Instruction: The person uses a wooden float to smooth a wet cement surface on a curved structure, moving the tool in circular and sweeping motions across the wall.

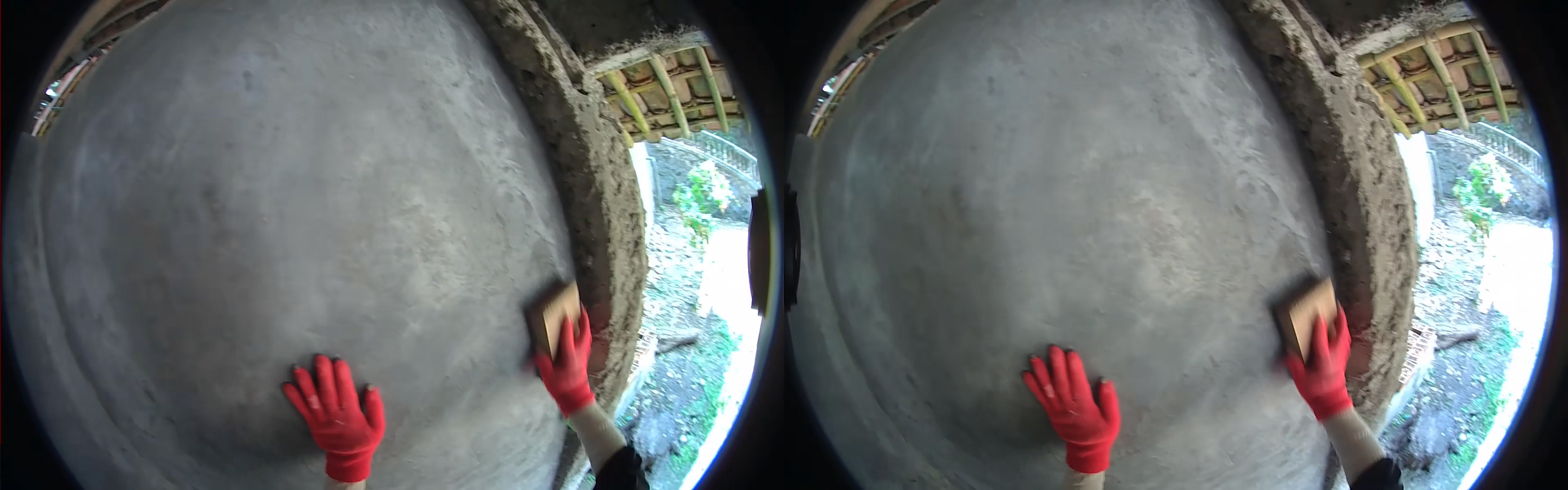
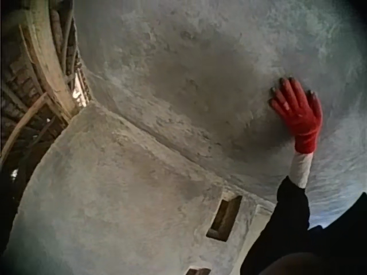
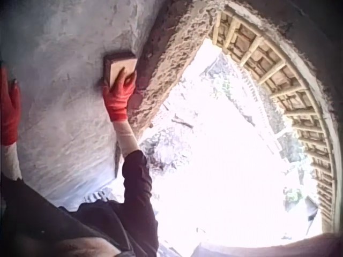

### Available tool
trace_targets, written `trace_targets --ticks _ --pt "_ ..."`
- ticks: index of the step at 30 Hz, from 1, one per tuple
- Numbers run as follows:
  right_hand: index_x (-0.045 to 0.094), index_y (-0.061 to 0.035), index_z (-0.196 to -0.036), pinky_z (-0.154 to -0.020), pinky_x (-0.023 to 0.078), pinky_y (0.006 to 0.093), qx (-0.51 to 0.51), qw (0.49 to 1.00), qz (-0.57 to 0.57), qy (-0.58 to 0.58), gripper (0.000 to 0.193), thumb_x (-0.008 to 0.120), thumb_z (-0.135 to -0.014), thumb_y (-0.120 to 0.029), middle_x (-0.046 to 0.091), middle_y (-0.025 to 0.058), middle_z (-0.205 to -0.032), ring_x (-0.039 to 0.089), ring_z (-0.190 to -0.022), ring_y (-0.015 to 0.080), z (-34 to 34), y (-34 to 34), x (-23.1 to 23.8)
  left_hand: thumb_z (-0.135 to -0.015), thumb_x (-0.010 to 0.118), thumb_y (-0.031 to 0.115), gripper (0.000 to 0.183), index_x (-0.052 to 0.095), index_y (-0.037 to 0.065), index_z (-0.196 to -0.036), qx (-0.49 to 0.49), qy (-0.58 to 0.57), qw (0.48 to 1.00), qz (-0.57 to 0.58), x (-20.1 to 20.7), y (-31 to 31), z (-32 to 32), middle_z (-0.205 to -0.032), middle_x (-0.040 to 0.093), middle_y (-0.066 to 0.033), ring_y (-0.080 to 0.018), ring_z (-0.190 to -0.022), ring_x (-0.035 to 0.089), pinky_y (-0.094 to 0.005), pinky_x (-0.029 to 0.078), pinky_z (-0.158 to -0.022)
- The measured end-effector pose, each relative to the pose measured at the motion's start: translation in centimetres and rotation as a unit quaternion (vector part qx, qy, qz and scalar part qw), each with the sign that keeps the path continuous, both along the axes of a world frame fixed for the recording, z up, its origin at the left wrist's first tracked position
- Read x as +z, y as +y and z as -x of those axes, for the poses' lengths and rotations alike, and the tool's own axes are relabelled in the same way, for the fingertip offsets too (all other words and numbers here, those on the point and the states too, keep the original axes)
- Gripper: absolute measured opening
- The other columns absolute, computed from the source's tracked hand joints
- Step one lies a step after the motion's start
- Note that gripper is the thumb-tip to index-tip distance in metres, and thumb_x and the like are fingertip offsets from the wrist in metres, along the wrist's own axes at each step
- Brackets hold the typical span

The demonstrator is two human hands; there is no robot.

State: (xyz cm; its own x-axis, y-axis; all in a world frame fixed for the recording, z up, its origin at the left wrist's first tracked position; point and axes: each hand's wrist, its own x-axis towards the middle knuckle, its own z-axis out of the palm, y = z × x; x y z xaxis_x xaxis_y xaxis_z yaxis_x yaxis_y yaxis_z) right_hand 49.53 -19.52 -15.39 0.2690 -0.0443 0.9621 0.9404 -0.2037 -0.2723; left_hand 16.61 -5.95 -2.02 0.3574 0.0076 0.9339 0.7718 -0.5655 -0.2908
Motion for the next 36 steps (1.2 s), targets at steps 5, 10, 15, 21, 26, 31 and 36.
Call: trace_targets --ticks 5,10,15,21,26,31,36 --pt "0.038 -0.01 -0.149 -0.107 0.036 0.0505 -0.014 0.997 -0.063 0.051 0.083 0.076 -0.078 -0.027 0.032 0.0291 -0.149 0.04 -0.128 0.0473 -0.6 2.5 17.0 -0.092 0.051 0.033 0.056 0.048 -0.007 -0.132 0.005 -0.013 1.0 -0.007 0.0 0.9 1.3 -0.144 0.043 -0.0251 -0.0512 -0.137 0.032 -0.0666 0.02 -0.113" --pt "0.027 -0.007 -0.152 -0.104 0.034 0.0608 -0.014 1.0 0.021 -0.016 0.096 0.076 -0.075 -0.035 0.028 0.0387 -0.146 0.037 -0.128 0.056 0.8 1.4 0.4 -0.094 0.048 0.031 0.054 0.047 -0.007 -0.133 -0.01 -0.027 0.999 -0.018 0.1 0.7 1.2 -0.144 0.044 -0.0246 -0.0493 -0.137 0.033 -0.0651 0.022 -0.113" --pt "0.026 -0.0055 -0.152 -0.103 0.033 0.0627 0.004 0.997 0.069 -0.029 0.102 0.079 -0.07 -0.034 0.025 0.042 -0.146 0.034 -0.131 0.0577 0.7 0.1 -4.9 -0.095 0.046 0.031 0.053 0.048 -0.006 -0.133 -0.004 -0.017 1.0 -0.018 -0.1 0.4 0.7 -0.144 0.044 -0.0232 -0.0486 -0.137 0.035 -0.0645 0.023 -0.113" --pt "0.033 -0.0084 -0.151 -0.106 0.036 0.0505 0.018 0.999 -0.04 -0.019 0.089 0.077 -0.076 -0.028 0.029 0.033 -0.15 0.04 -0.13 0.0486 0.2 1.8 21.0 -0.095 0.046 0.031 0.052 0.049 -0.005 -0.133 0.002 -0.023 1.0 -0.015 -0.3 0.8 1.1 -0.145 0.044 -0.0225 -0.0479 -0.137 0.035 -0.0636 0.025 -0.113" --pt "0.034 -0.0084 -0.151 -0.105 0.037 0.0516 0.009 0.998 -0.017 -0.057 0.087 0.076 -0.077 -0.028 0.031 0.0327 -0.148 0.04 -0.13 0.049 1.1 2.3 15.4 -0.094 0.048 0.03 0.052 0.05 -0.004 -0.132 0.008 -0.028 1.0 -0.004 -0.5 1.1 1.7 -0.144 0.045 -0.0216 -0.0474 -0.137 0.036 -0.0634 0.025 -0.113" --pt "0.032 -0.0071 -0.151 -0.103 0.035 0.0608 0.003 0.993 0.048 -0.108 0.095 0.077 -0.073 -0.036 0.027 0.0402 -0.147 0.036 -0.131 0.0556 -0.5 0.2 -2.2 -0.092 0.051 0.03 0.052 0.052 -0.004 -0.131 -0.017 -0.029 0.999 0.016 -0.4 0.4 0.5 -0.143 0.046 -0.0208 -0.0468 -0.136 0.037 -0.0635 0.025 -0.113" --pt "0.034 -0.01 -0.151 -0.107 0.035 0.0532 0.047 0.996 0.002 -0.08 0.09 0.077 -0.073 -0.025 0.029 0.0326 -0.149 0.036 -0.133 0.0497 -0.3 1.5 14.0 -0.092 0.05 0.031 0.052 0.052 -0.004 -0.131 -0.003 -0.028 0.999 0.014 -0.5 0.8 1.0 -0.142 0.047 -0.0212 -0.0469 -0.136 0.037 -0.0632 0.024 -0.114"
